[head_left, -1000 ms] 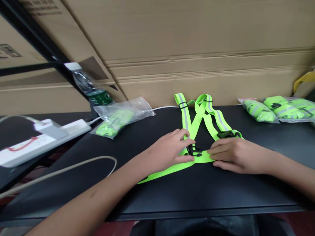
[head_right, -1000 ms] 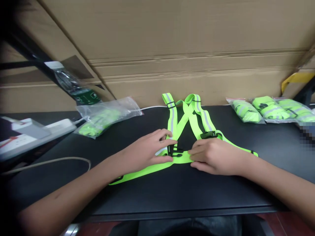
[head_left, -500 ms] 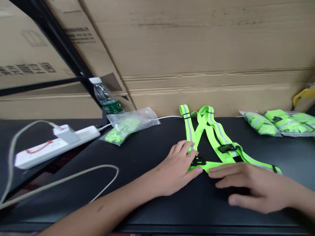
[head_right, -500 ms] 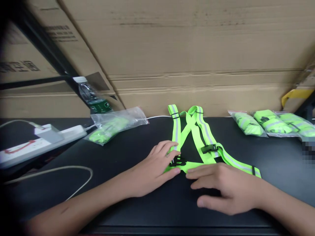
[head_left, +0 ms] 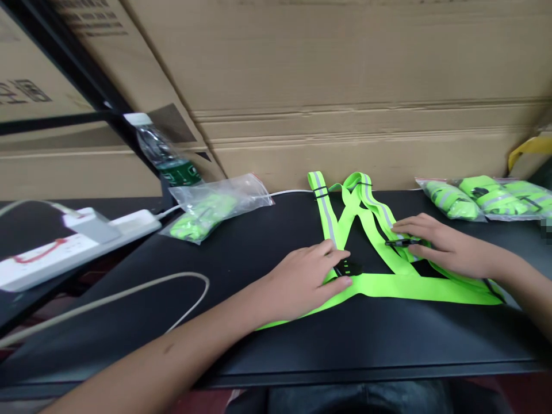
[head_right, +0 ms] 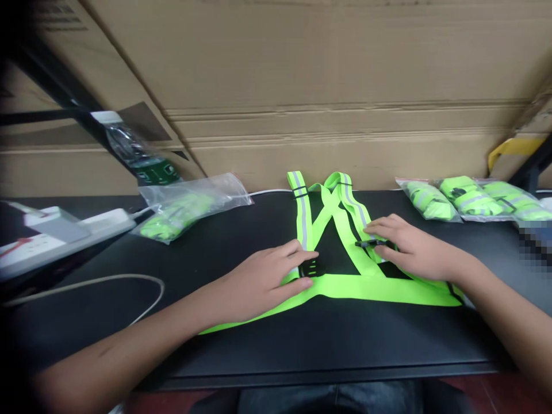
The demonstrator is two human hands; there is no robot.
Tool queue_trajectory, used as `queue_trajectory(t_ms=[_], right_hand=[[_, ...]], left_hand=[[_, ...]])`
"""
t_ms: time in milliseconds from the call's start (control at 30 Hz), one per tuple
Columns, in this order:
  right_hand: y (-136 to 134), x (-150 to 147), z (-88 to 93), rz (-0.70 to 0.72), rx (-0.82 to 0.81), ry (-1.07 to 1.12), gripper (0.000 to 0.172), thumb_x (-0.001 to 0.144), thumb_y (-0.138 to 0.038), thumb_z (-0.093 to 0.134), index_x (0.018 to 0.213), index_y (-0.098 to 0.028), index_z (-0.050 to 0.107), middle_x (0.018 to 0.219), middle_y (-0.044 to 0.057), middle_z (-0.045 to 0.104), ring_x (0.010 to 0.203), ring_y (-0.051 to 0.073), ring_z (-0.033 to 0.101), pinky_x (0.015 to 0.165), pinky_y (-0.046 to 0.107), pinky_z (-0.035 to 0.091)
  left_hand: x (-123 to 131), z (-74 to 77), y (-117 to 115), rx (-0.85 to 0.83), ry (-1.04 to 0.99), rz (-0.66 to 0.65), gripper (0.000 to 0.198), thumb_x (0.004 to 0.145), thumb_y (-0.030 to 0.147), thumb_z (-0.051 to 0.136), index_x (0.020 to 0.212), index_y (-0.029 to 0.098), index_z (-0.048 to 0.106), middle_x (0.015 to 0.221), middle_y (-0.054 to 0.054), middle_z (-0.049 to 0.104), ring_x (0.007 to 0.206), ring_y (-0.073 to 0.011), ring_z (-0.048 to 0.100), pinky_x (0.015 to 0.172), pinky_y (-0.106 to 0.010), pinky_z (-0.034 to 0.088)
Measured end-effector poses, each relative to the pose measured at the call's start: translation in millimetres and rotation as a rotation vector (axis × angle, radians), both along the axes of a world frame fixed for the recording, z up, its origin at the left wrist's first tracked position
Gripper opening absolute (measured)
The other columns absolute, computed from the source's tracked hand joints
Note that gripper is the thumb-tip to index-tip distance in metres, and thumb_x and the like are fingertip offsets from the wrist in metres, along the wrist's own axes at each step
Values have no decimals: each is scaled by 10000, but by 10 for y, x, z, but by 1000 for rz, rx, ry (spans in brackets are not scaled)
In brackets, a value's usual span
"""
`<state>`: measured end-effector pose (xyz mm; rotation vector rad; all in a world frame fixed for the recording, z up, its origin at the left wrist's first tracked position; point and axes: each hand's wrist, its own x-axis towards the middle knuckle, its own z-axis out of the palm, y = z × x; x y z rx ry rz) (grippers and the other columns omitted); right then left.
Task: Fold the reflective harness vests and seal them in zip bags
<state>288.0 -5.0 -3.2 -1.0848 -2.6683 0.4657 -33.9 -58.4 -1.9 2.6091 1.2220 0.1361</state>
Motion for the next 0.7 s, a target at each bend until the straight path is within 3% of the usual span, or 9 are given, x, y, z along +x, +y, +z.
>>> queue_trajectory(t_ms=[167, 267, 433, 533, 700], right_hand=[[-9, 38, 55, -16, -156, -18, 489, 985, -534, 475, 1411, -318, 581, 1392, 87, 560, 1281, 297, 568, 1095, 485, 468], [-50, -1, 86, 1, -167, -15, 456, 978, -548, 483, 1365, -349, 618, 1389, 67, 559, 1280, 297, 576, 1085, 464, 484], [-116, -104, 105, 37, -148, -3, 376, 997, -497, 464, 1254, -301, 658, 1269, 75, 591, 1164, 264, 625, 1017, 435, 528], [-159, -156, 125, 55, -98, 1, 305, 987, -463, 500, 1147, -270, 673, 1210, 79, 590, 1086, 250, 635, 963, 419, 544], [-257, -246, 131, 58, 120, 136, 259, 964, -398, 561, 1174, -259, 626, 1229, 105, 561, 1141, 269, 596, 970, 423, 526]], left_hand=[[7, 36, -9, -33, 34, -12, 508, 983, 522, 478, 1398, 245, 575, 1164, -78, 622, 1030, -256, 645, 875, -385, 498], [6, 35, 8, -48, 26, -7, 470, 964, 493, 497, 1341, 246, 628, 1087, -56, 626, 955, -235, 651, 838, -374, 502], [1, 4, 30, -15, -62, -9, 418, 934, 444, 511, 1244, 215, 672, 1063, -58, 581, 845, -196, 624, 784, -348, 513], [4, 15, 12, -35, -181, 15, 440, 950, 473, 506, 1287, 222, 638, 1170, -70, 548, 887, -190, 619, 843, -369, 526], [23, 38, -30, -61, -306, 39, 457, 972, 493, 508, 1342, 241, 601, 1235, -82, 526, 965, -206, 616, 940, -419, 514]])
